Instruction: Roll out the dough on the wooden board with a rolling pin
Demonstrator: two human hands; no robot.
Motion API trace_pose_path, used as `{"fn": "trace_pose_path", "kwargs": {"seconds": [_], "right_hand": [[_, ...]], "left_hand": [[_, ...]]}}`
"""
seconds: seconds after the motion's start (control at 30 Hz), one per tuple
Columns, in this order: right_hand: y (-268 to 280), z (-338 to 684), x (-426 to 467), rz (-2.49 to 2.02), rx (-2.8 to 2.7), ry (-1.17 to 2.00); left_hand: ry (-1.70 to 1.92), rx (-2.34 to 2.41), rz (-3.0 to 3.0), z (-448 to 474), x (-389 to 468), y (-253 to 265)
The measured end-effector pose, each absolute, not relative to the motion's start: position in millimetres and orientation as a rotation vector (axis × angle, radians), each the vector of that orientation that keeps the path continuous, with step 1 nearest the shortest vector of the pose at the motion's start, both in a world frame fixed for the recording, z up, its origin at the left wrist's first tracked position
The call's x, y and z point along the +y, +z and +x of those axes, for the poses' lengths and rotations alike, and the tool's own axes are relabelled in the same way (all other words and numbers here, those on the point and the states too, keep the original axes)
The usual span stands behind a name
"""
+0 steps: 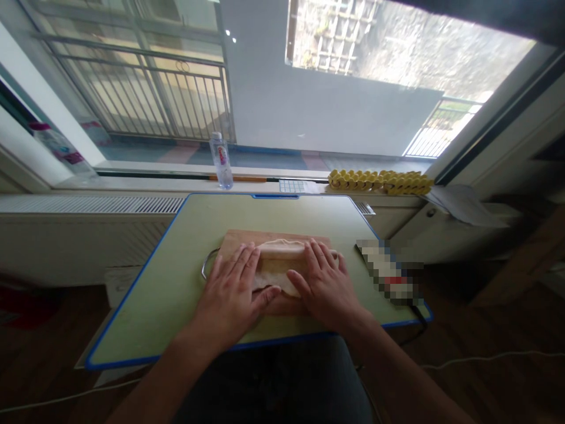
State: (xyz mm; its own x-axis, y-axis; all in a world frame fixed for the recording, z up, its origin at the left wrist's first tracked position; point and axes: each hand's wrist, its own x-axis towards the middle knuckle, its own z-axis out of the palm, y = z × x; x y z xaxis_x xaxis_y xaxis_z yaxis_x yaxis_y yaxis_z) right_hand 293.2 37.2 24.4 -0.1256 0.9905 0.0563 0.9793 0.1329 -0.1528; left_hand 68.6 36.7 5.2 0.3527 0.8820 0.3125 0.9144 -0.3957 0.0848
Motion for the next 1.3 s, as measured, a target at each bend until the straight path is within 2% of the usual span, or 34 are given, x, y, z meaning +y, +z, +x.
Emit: {"fn": "trace_pose_path", "kwargs": {"seconds": [0.1, 0.27, 0.4, 0.73, 1.1, 1.3], "right_hand": [[22, 296, 36, -1.983, -2.258, 0.131], [34, 296, 98, -2.049, -2.242, 0.266], [43, 292, 128, -2.069, -2.231, 0.256], [28, 298, 16, -1.912, -2.288, 0.120], [42, 297, 121, -2.049, -2.230, 0.227], [30, 297, 60, -2.003, -2.188, 0.157]], "left_hand": [[-0.475, -1.651, -2.502, 68, 36, 4], [-0.254, -1.882, -2.550, 82, 100, 23], [-0.170, -2.024, -2.583, 90, 134, 34], [-0.443, -1.637, -2.546, 62, 31, 7], [-0.228, -1.949, -2.601, 93, 133, 30], [-0.381, -1.737, -2.564, 80, 73, 16]]}}
